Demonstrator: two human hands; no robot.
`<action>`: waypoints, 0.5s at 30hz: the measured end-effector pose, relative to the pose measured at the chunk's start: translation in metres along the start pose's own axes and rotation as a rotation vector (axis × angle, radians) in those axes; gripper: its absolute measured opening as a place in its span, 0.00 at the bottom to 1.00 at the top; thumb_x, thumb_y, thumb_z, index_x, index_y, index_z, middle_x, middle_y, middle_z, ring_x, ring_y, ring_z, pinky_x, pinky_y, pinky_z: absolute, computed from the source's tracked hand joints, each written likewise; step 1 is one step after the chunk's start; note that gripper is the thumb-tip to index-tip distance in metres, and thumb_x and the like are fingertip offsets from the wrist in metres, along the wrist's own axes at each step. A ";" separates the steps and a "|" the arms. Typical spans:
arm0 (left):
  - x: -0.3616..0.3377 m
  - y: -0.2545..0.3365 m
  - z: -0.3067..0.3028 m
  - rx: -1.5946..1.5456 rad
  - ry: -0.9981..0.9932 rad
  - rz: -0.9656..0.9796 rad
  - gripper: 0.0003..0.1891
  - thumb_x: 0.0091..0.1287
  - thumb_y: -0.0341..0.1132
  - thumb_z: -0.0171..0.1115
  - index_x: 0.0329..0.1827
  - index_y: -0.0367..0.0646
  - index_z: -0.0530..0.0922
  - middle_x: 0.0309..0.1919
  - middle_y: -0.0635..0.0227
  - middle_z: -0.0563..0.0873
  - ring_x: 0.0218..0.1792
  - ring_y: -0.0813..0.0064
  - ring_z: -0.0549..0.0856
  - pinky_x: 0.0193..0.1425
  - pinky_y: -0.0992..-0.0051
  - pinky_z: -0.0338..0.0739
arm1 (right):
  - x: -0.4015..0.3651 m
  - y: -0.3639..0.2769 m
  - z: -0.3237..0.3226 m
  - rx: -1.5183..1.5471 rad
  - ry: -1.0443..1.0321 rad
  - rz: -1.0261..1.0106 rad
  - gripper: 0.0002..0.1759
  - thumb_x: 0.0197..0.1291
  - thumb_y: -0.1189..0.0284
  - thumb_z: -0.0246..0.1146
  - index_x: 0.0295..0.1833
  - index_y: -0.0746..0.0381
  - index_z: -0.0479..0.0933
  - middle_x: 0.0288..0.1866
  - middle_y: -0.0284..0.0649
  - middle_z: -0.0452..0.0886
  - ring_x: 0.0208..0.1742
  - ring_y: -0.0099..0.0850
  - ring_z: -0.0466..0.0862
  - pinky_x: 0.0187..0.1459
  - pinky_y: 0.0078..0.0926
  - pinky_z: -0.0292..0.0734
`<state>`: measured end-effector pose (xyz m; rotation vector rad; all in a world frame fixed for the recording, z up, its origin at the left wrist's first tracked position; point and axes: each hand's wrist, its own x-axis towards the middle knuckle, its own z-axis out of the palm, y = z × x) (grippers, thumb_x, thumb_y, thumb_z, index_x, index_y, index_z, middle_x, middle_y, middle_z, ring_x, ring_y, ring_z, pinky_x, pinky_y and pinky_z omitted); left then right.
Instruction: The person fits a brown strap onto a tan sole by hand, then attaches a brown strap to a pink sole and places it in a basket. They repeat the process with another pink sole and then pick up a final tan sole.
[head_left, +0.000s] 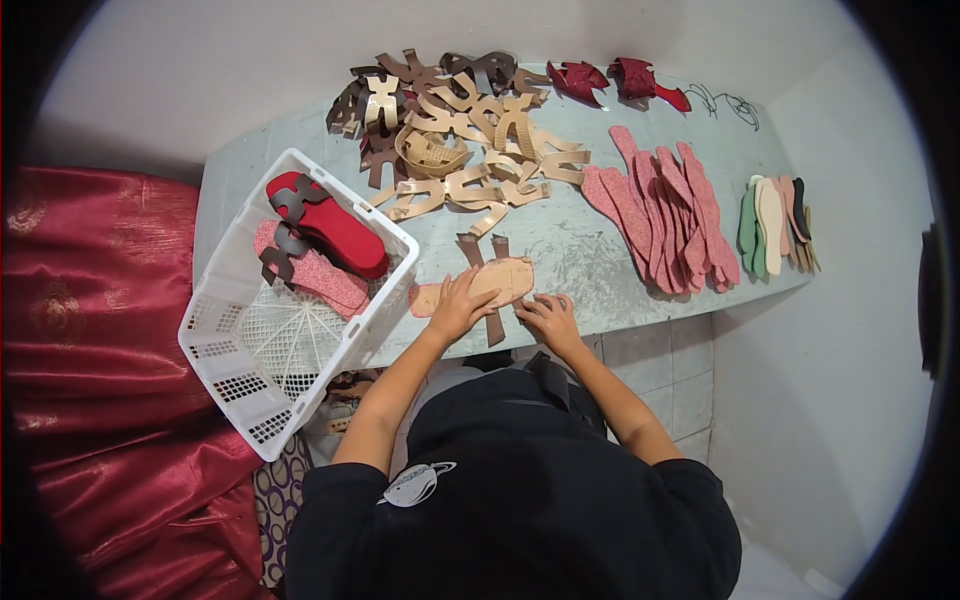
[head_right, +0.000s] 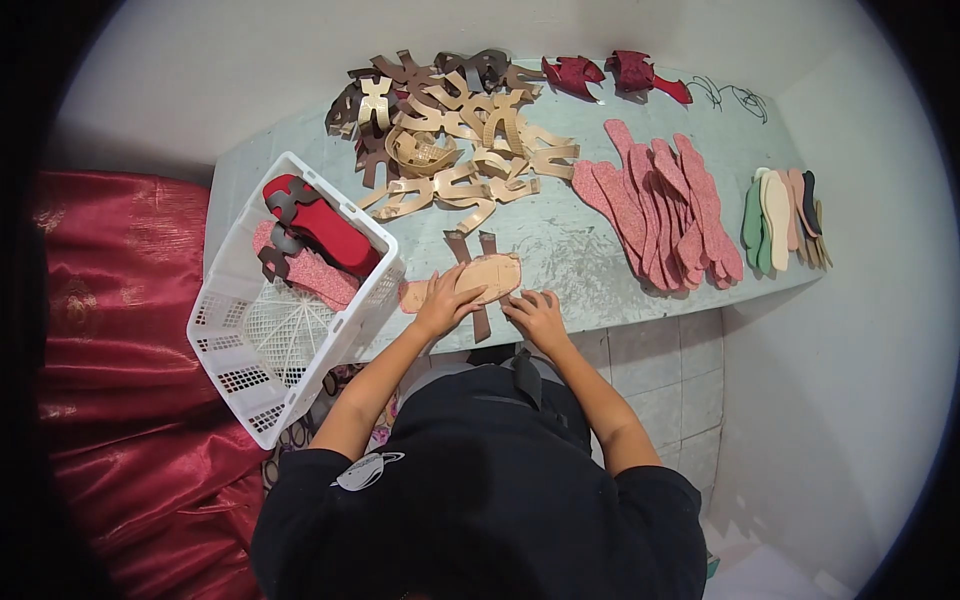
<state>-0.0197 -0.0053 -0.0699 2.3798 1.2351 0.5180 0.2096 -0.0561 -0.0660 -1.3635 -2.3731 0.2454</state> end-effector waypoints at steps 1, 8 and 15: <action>0.000 0.000 0.000 0.001 -0.001 0.001 0.20 0.53 0.49 0.60 0.50 0.61 0.77 0.61 0.55 0.64 0.63 0.56 0.62 0.62 0.44 0.51 | 0.000 0.000 0.000 0.001 0.001 0.001 0.16 0.49 0.70 0.58 0.47 0.46 0.76 0.49 0.28 0.75 0.55 0.31 0.70 0.56 0.45 0.56; 0.003 0.007 -0.008 0.060 -0.008 0.044 0.20 0.55 0.47 0.59 0.51 0.58 0.76 0.60 0.57 0.65 0.62 0.59 0.63 0.61 0.45 0.53 | 0.000 -0.001 0.001 0.006 -0.010 0.013 0.16 0.49 0.70 0.58 0.46 0.48 0.76 0.48 0.28 0.76 0.54 0.30 0.71 0.55 0.45 0.57; 0.009 0.011 0.011 0.076 -0.068 0.162 0.21 0.61 0.39 0.51 0.55 0.40 0.69 0.57 0.60 0.70 0.61 0.63 0.65 0.66 0.52 0.50 | 0.005 0.000 -0.002 0.034 0.007 -0.004 0.15 0.49 0.71 0.59 0.46 0.49 0.76 0.44 0.28 0.76 0.51 0.28 0.72 0.55 0.45 0.58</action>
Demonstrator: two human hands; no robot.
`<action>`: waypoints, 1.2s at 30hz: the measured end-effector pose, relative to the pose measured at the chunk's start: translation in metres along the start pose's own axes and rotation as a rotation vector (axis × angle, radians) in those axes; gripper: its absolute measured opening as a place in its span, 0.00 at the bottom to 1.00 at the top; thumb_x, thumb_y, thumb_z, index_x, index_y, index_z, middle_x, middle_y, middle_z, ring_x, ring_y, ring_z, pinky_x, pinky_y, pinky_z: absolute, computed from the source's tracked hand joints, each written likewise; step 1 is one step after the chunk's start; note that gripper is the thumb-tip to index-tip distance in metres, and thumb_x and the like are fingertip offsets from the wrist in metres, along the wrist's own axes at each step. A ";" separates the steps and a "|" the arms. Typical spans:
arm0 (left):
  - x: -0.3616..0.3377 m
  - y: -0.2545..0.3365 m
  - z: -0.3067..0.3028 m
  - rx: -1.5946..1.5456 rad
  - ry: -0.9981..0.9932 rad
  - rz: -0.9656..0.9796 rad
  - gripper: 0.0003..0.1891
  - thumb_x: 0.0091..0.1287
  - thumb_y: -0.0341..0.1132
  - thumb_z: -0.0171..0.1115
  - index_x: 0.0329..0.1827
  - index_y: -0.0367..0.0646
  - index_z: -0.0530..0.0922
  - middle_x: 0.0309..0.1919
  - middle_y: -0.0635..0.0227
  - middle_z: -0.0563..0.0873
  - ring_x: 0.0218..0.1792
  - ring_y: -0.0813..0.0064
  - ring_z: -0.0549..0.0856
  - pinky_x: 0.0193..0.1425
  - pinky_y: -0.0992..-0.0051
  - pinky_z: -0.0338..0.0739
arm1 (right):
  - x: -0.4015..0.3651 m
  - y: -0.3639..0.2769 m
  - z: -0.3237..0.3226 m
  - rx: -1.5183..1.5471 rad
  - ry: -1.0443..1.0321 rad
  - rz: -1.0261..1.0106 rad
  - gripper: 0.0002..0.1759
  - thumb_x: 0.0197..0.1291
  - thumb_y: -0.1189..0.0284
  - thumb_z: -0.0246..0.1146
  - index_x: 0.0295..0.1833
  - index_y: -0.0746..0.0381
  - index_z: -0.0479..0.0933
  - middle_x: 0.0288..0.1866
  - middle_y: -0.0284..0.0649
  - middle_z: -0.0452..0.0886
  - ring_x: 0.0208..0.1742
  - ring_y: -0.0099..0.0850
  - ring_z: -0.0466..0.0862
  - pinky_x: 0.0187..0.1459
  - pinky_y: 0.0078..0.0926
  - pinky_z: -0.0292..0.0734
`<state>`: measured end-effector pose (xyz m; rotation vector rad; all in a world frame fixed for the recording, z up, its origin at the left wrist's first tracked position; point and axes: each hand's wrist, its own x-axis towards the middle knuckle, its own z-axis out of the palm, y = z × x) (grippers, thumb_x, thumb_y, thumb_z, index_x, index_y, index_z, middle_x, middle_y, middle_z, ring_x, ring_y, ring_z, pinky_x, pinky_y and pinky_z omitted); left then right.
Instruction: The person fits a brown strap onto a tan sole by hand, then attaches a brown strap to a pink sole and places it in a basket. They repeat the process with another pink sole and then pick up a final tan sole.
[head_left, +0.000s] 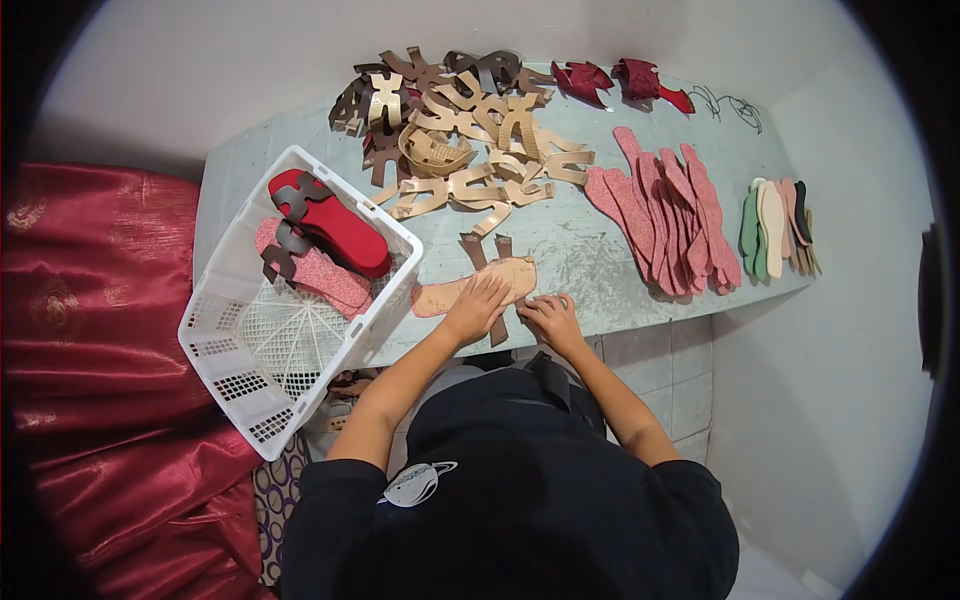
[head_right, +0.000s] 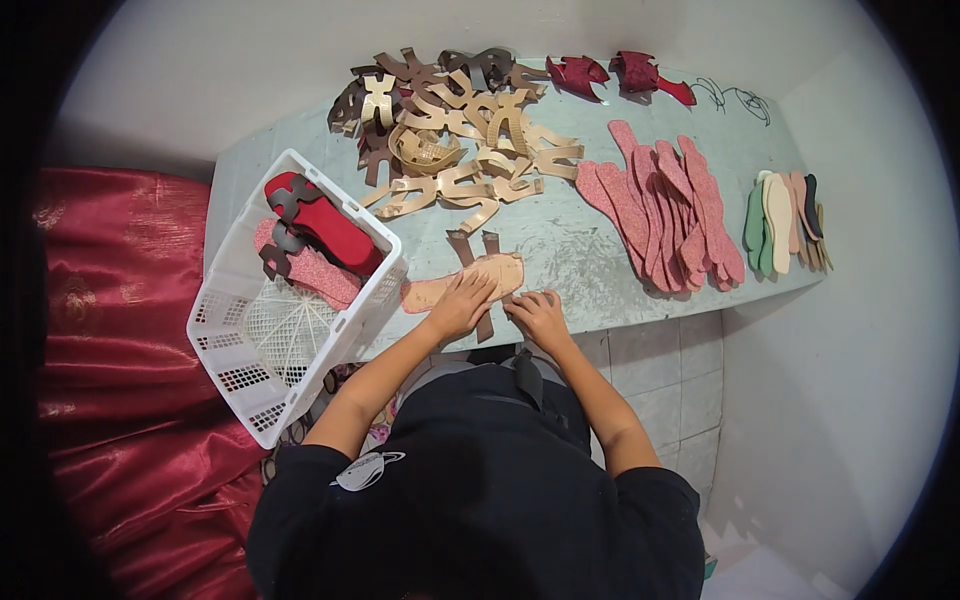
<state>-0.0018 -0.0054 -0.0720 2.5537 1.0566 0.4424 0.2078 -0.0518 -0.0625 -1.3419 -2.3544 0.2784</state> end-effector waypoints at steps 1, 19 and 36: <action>0.000 0.000 0.001 -0.002 0.004 -0.005 0.21 0.61 0.39 0.51 0.55 0.40 0.69 0.57 0.60 0.70 0.61 0.63 0.65 0.66 0.52 0.50 | 0.002 0.000 -0.001 -0.001 -0.004 -0.005 0.15 0.49 0.71 0.59 0.46 0.49 0.76 0.44 0.28 0.76 0.51 0.28 0.72 0.55 0.45 0.58; 0.003 -0.001 0.001 0.148 -0.057 -0.060 0.19 0.58 0.34 0.51 0.54 0.45 0.72 0.54 0.66 0.72 0.60 0.68 0.68 0.66 0.44 0.42 | 0.061 0.016 -0.005 0.121 -0.130 0.215 0.06 0.45 0.68 0.65 0.32 0.46 0.79 0.39 0.26 0.76 0.51 0.29 0.71 0.59 0.52 0.47; 0.004 -0.016 -0.005 -0.043 -0.196 -0.149 0.20 0.63 0.33 0.44 0.59 0.57 0.69 0.60 0.79 0.69 0.63 0.78 0.66 0.65 0.39 0.30 | 0.070 0.015 0.013 0.182 -0.121 0.459 0.07 0.44 0.66 0.66 0.33 0.49 0.80 0.31 0.25 0.78 0.40 0.25 0.74 0.42 0.35 0.53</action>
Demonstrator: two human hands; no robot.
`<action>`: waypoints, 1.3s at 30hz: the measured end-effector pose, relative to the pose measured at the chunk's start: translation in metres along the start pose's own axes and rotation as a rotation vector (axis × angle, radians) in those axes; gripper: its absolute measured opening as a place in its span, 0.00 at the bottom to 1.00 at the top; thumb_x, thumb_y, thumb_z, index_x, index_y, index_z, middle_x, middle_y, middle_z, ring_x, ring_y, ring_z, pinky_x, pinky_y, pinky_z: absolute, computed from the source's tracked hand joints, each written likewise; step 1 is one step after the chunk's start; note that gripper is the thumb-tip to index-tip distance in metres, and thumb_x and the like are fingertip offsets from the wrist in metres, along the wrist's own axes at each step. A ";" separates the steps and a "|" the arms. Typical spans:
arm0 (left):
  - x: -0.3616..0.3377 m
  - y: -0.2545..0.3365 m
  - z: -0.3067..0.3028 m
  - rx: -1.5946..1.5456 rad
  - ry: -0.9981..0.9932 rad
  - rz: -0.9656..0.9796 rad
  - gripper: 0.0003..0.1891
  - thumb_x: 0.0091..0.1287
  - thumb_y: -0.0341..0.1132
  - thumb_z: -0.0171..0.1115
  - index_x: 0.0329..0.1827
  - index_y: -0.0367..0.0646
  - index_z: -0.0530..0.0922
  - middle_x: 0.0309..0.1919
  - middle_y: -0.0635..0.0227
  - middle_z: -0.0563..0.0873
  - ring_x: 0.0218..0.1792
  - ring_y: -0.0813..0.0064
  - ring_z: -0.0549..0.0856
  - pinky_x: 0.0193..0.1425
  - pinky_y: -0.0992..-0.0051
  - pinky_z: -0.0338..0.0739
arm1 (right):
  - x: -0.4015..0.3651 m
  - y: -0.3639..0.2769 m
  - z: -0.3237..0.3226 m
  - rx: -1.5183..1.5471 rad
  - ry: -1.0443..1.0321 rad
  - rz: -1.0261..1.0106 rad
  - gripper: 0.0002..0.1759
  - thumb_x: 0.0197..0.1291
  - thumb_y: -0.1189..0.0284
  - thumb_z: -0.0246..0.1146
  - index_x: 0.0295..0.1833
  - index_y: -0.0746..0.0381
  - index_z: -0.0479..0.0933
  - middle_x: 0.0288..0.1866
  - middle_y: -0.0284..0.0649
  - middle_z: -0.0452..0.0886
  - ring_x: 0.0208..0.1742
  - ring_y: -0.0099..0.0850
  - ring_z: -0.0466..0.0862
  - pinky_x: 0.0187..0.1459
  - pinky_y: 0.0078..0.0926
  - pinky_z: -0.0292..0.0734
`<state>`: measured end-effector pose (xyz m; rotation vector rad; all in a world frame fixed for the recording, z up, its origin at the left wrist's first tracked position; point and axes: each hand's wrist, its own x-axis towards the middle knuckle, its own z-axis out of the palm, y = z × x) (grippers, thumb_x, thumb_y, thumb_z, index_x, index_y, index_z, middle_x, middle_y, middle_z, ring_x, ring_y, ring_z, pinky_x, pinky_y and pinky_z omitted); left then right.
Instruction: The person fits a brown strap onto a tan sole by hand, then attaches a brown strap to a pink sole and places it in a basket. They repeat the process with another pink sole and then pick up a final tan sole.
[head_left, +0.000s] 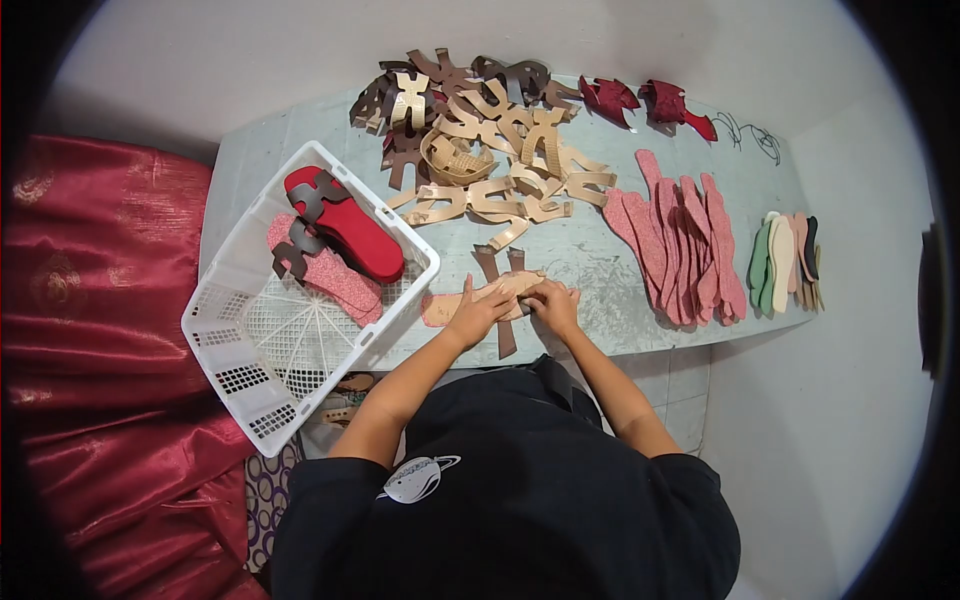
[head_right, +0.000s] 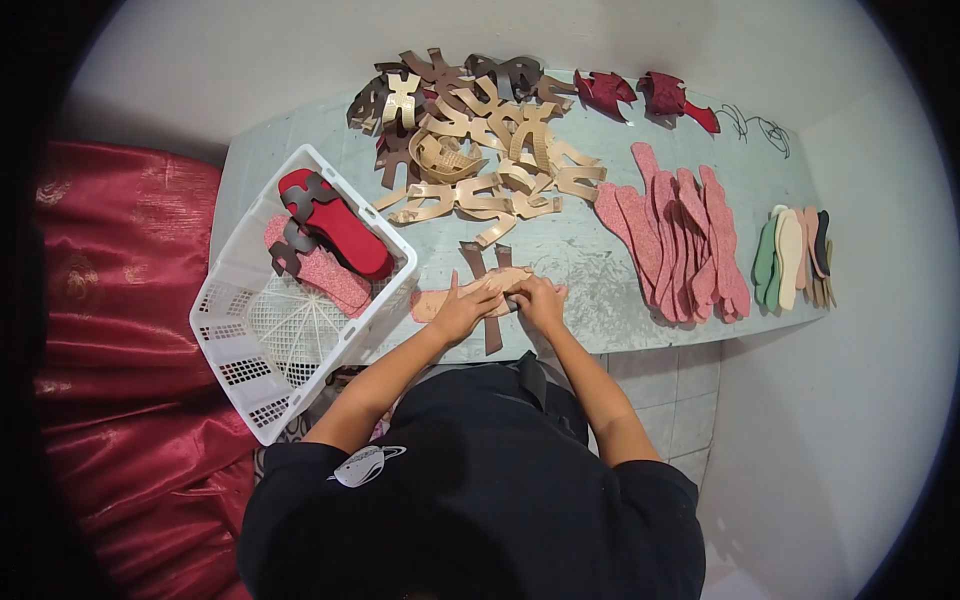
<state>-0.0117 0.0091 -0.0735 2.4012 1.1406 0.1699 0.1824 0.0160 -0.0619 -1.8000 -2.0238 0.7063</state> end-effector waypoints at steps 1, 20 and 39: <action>0.000 -0.001 0.001 0.001 -0.003 0.006 0.20 0.63 0.33 0.44 0.59 0.57 0.69 0.60 0.79 0.69 0.63 0.78 0.66 0.65 0.39 0.30 | 0.000 0.000 0.001 0.001 0.004 0.005 0.07 0.44 0.66 0.66 0.33 0.49 0.80 0.31 0.25 0.78 0.40 0.25 0.74 0.42 0.35 0.53; -0.001 -0.004 0.005 0.465 0.026 0.202 0.23 0.61 0.35 0.45 0.62 0.56 0.64 0.64 0.79 0.63 0.63 0.75 0.65 0.62 0.34 0.36 | 0.019 -0.015 -0.005 0.004 -0.082 0.680 0.30 0.28 0.59 0.75 0.39 0.51 0.69 0.43 0.29 0.73 0.49 0.32 0.73 0.48 0.43 0.57; -0.001 -0.001 0.002 0.385 -0.021 0.139 0.22 0.63 0.36 0.44 0.62 0.58 0.65 0.61 0.82 0.66 0.64 0.78 0.63 0.62 0.34 0.33 | 0.007 -0.016 -0.003 0.005 0.088 0.686 0.42 0.26 0.49 0.74 0.48 0.55 0.65 0.52 0.39 0.64 0.57 0.42 0.63 0.51 0.47 0.57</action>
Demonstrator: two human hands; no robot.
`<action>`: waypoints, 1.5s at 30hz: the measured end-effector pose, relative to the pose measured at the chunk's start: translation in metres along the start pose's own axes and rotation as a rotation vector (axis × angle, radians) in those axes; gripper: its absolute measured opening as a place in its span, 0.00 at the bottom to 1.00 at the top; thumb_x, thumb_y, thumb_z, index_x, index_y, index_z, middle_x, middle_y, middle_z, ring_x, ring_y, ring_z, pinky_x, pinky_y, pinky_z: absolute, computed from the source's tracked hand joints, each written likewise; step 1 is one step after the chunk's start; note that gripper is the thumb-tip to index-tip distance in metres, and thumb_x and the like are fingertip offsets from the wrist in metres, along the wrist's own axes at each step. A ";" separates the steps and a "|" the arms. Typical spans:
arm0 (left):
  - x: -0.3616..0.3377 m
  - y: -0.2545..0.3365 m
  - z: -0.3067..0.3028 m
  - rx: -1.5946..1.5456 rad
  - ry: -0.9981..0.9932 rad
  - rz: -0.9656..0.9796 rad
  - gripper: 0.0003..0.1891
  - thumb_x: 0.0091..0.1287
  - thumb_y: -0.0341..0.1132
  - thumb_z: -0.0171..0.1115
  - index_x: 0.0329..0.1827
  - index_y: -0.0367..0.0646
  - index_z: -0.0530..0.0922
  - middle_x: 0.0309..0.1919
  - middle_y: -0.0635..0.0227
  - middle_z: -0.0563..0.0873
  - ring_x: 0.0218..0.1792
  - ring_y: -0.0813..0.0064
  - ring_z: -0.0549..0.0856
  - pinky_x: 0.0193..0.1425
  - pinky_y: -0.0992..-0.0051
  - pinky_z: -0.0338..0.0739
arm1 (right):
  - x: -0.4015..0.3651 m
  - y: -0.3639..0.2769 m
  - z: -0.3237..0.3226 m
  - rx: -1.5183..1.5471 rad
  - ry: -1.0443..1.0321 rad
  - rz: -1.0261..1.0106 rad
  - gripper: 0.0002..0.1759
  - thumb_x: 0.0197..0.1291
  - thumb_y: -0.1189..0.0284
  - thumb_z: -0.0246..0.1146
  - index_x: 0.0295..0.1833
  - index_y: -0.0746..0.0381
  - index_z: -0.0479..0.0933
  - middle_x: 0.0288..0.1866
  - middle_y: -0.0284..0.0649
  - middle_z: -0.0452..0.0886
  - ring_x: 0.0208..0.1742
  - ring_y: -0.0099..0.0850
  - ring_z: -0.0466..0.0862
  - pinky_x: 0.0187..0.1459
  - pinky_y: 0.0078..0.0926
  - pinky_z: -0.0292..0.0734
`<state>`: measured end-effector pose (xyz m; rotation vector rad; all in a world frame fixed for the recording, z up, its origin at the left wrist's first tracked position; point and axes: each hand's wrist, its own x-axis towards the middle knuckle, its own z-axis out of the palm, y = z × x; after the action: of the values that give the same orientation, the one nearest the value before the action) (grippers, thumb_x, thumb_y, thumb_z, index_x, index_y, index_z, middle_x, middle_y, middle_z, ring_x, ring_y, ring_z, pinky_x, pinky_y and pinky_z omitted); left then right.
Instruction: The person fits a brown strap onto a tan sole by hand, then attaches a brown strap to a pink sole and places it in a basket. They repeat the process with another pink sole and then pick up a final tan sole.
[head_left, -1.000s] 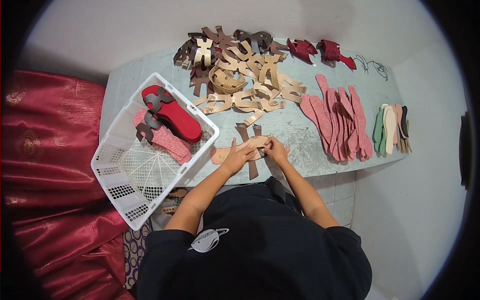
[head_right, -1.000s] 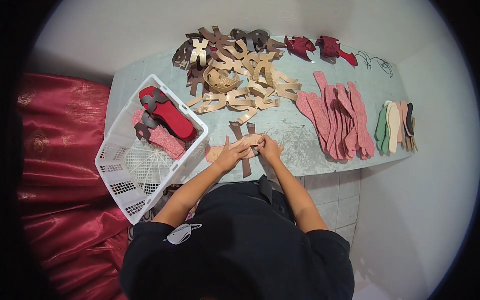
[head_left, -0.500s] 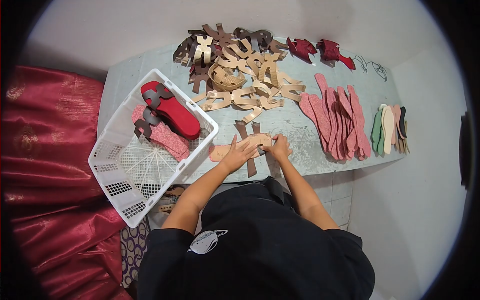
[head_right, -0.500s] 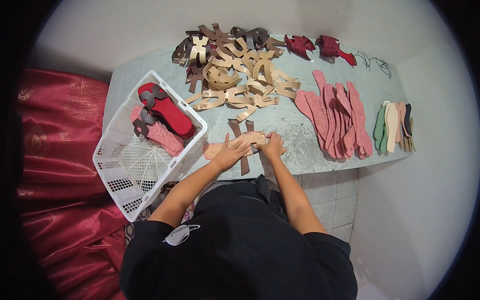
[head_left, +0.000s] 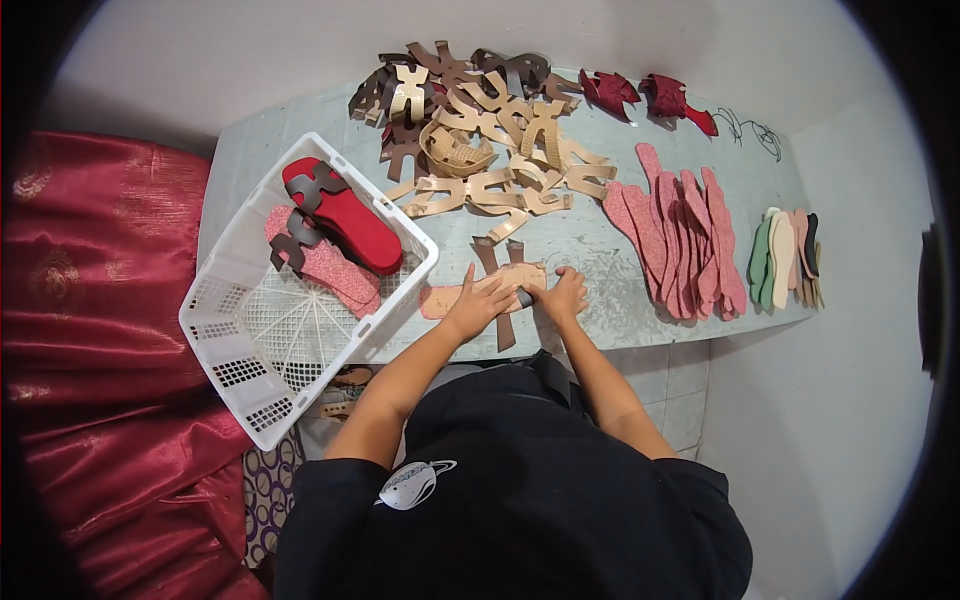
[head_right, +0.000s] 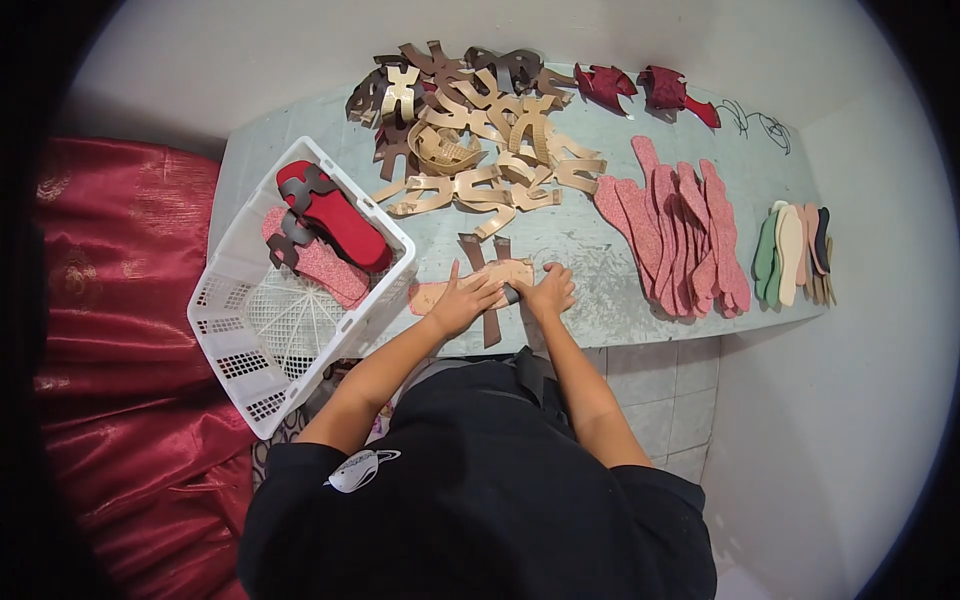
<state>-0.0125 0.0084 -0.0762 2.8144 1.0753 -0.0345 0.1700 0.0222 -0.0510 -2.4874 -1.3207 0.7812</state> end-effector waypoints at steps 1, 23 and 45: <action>0.000 -0.001 0.000 0.000 -0.001 0.002 0.22 0.63 0.36 0.44 0.62 0.58 0.65 0.61 0.82 0.66 0.64 0.78 0.63 0.62 0.34 0.33 | 0.001 -0.002 0.001 0.001 0.000 0.002 0.42 0.26 0.49 0.74 0.48 0.55 0.65 0.52 0.39 0.64 0.57 0.42 0.63 0.51 0.47 0.57; -0.001 0.016 -0.003 -0.057 0.075 -0.079 0.28 0.57 0.33 0.50 0.64 0.57 0.62 0.63 0.77 0.64 0.64 0.73 0.62 0.61 0.34 0.35 | -0.002 0.011 0.008 0.044 0.018 -0.056 0.45 0.28 0.52 0.75 0.53 0.55 0.61 0.54 0.39 0.62 0.57 0.41 0.61 0.53 0.43 0.55; 0.008 0.012 -0.017 -0.561 0.301 -0.178 0.24 0.58 0.29 0.49 0.61 0.47 0.65 0.55 0.63 0.74 0.55 0.64 0.73 0.57 0.55 0.61 | -0.010 -0.012 -0.015 -0.020 -0.152 0.212 0.71 0.22 0.59 0.78 0.70 0.44 0.35 0.73 0.45 0.31 0.72 0.48 0.29 0.63 0.64 0.30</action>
<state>0.0010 0.0064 -0.0587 2.2557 1.1654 0.5933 0.1652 0.0221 -0.0302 -2.6603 -1.1255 1.0268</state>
